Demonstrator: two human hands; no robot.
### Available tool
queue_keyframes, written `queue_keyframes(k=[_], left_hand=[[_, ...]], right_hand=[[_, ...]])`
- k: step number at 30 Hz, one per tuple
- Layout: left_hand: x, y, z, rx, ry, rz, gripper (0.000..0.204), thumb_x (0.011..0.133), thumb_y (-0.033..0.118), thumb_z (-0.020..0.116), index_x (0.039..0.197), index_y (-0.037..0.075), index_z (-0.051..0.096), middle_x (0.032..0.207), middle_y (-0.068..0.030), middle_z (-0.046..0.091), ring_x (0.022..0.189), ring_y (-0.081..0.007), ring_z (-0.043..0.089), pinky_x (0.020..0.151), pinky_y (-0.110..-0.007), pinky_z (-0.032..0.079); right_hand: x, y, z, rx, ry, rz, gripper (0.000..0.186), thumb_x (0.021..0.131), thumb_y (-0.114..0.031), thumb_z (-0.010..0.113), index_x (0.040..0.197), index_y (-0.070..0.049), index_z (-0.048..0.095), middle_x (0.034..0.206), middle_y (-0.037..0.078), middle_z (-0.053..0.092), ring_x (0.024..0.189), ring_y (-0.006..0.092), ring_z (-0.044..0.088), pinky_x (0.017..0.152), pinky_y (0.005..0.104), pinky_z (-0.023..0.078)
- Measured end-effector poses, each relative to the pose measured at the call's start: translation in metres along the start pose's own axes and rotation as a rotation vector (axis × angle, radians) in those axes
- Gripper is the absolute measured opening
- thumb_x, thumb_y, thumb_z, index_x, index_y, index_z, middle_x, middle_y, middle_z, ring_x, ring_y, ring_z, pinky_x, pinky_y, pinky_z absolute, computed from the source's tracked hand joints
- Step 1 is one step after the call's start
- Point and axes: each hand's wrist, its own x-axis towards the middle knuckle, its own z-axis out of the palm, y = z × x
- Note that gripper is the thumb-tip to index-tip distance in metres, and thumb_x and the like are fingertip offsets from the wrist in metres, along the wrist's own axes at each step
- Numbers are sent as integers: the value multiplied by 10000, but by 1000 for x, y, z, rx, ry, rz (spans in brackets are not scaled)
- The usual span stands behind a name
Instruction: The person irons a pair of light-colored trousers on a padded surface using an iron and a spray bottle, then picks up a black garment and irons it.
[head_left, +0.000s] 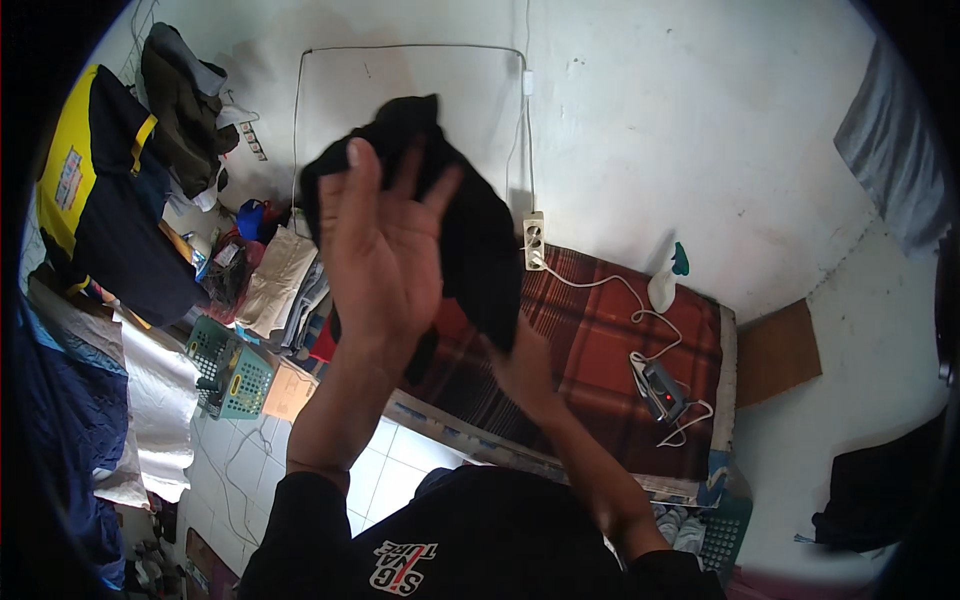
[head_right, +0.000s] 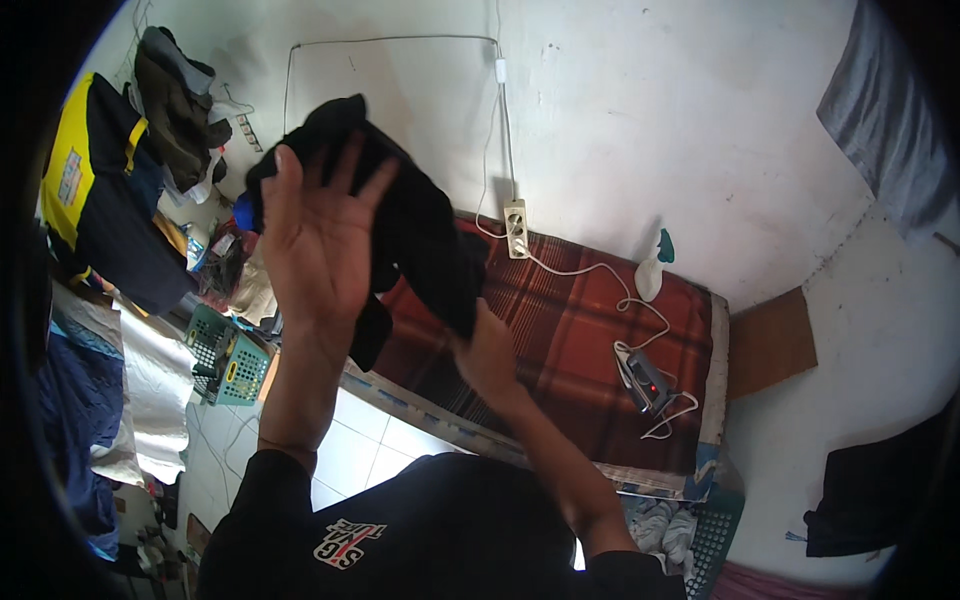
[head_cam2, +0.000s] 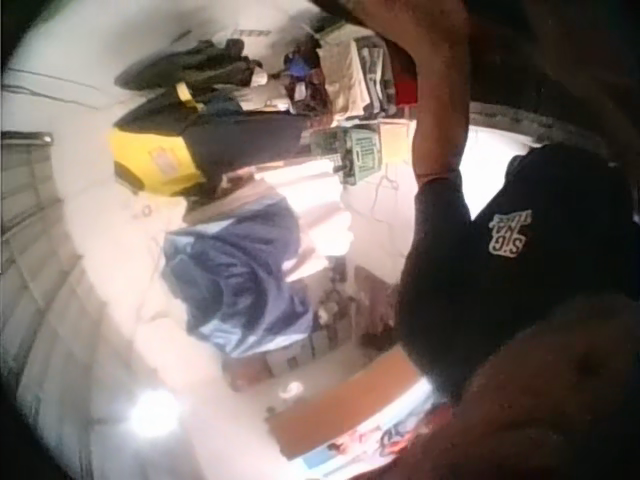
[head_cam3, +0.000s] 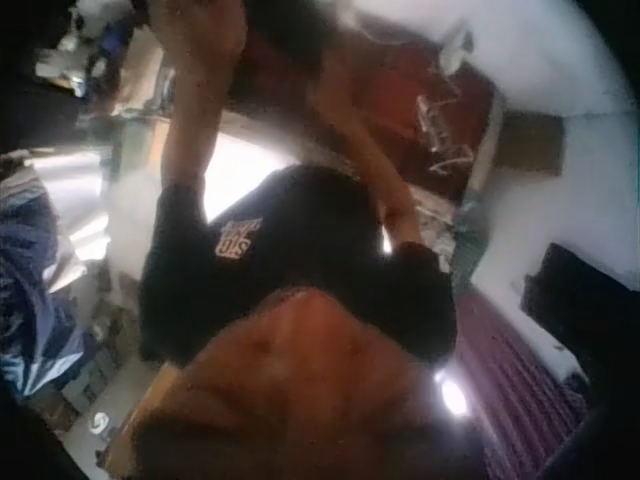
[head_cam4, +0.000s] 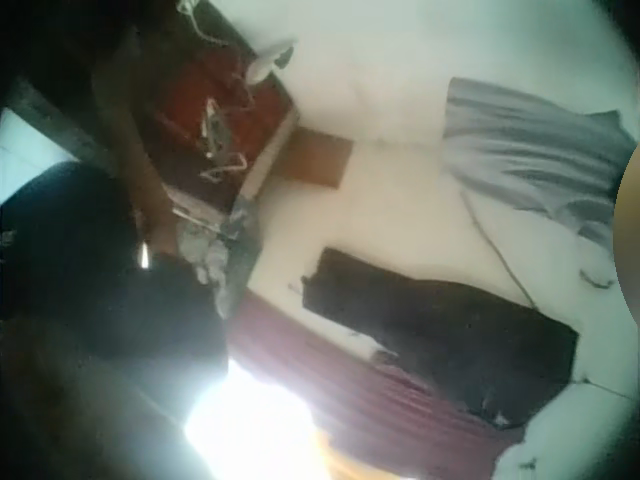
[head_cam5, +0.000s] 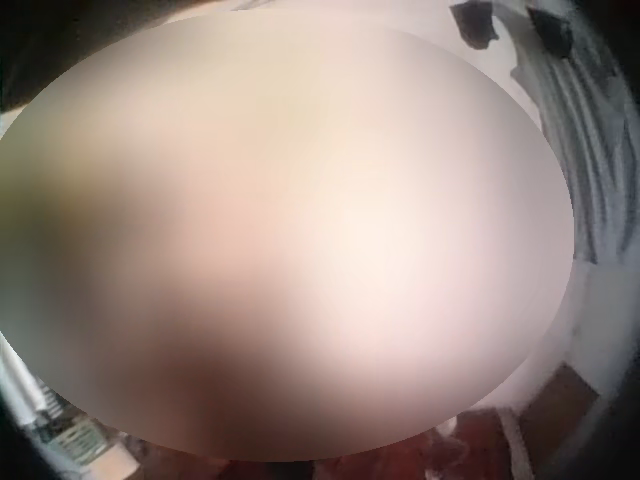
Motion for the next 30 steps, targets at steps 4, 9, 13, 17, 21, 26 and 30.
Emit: queue_keyframes(k=[4, 9, 13, 17, 21, 26, 30], left_hand=[[37, 38, -68, 410, 247, 226, 166, 1102, 206, 658, 1144, 70, 573, 1234, -114, 659, 1185, -306, 698, 941, -484, 632], [92, 30, -181, 489, 500, -121, 254, 1086, 220, 671, 1219, 40, 552, 1181, -125, 638, 1133, -313, 704, 918, -481, 638], [129, 15, -235, 382, 659, -106, 256, 1099, 217, 648, 1276, 52, 565, 1188, -141, 644, 1088, -327, 696, 918, -505, 628], [116, 60, -267, 296, 439, 29, 278, 1138, 285, 578, 1293, 55, 602, 1226, -147, 662, 1073, -311, 680, 997, -525, 599], [32, 84, -283, 247, 243, -78, 368, 1169, 322, 490, 1394, 57, 609, 1386, -160, 662, 1238, -291, 675, 1136, -479, 529], [-141, 24, -368, 314, 693, -314, 477, 1158, 336, 503, 1496, 3, 545, 1473, -162, 636, 1338, -317, 645, 1162, -498, 519], [-284, -39, -498, 718, 1046, -696, 498, 1101, 306, 588, 1479, -13, 538, 1375, -183, 682, 1203, -305, 700, 1004, -466, 583]], right_hand=[[34, 15, -87, 72, -137, 159, 207, 975, -140, 766, 1140, -15, 760, 898, 194, 755, 809, 293, 774, 762, 421, 582], [115, 75, -144, -278, -197, -9, 259, 1011, -201, 727, 1155, 8, 780, 834, 184, 753, 773, 270, 750, 745, 405, 557], [174, 98, -153, -330, 40, -156, 260, 1007, -172, 720, 1218, -39, 795, 761, 160, 741, 737, 223, 738, 705, 373, 549], [179, 30, -167, -180, 166, -233, 272, 967, -11, 721, 1220, -57, 810, 1058, 170, 790, 922, 268, 768, 779, 334, 577], [109, -7, -190, -587, 50, -603, 405, 912, 2, 698, 1283, -138, 787, 1210, 112, 787, 1171, 336, 707, 1054, 471, 537], [-39, 83, -150, -559, -258, -368, 401, 910, -198, 745, 1305, -137, 769, 1359, 90, 737, 1272, 345, 638, 1114, 500, 481], [-167, 185, -97, -629, -511, -73, 391, 956, -227, 753, 1321, -88, 755, 1401, 143, 695, 1325, 374, 584, 1086, 497, 491]])
